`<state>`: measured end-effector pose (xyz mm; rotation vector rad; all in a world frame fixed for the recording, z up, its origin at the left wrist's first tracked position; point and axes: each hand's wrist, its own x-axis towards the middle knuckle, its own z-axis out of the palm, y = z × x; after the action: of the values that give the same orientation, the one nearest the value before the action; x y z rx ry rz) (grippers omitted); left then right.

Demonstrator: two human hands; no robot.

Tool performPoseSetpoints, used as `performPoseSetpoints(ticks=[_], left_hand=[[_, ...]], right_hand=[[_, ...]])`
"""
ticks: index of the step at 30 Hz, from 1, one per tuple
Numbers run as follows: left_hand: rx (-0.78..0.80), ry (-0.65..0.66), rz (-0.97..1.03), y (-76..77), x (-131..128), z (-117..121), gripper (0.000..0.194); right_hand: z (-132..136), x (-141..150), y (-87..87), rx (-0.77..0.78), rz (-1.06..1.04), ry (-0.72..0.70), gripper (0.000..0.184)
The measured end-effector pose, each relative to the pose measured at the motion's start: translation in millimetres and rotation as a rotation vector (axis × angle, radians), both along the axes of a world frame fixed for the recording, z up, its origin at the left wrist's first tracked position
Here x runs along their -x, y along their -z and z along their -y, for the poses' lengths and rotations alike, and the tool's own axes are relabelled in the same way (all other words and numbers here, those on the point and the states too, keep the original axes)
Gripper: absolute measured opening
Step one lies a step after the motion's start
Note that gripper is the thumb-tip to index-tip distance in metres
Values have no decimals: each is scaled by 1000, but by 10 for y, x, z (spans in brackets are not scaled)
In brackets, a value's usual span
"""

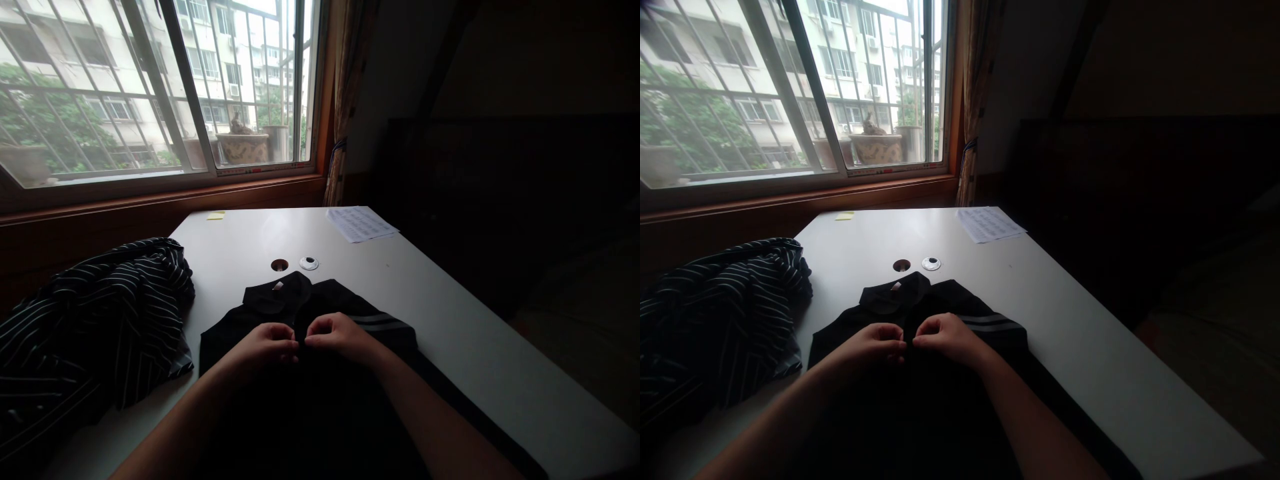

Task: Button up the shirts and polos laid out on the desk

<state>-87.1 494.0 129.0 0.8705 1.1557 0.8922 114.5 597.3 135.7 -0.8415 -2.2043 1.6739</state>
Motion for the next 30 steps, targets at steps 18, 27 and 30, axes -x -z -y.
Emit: performPoseSetpoints(ticks=[18, 27, 30], left_hand=[[-130, -30, -216, 25, -42, -24, 29], [-146, -43, -293, 4, -39, -30, 31], [-179, -39, -345, 15, -61, -20, 30]], right_hand=[[20, 33, 75, -67, 32, 70, 25], [24, 24, 59, -465, -266, 141, 43], [45, 63, 120, -531, -252, 7, 54]])
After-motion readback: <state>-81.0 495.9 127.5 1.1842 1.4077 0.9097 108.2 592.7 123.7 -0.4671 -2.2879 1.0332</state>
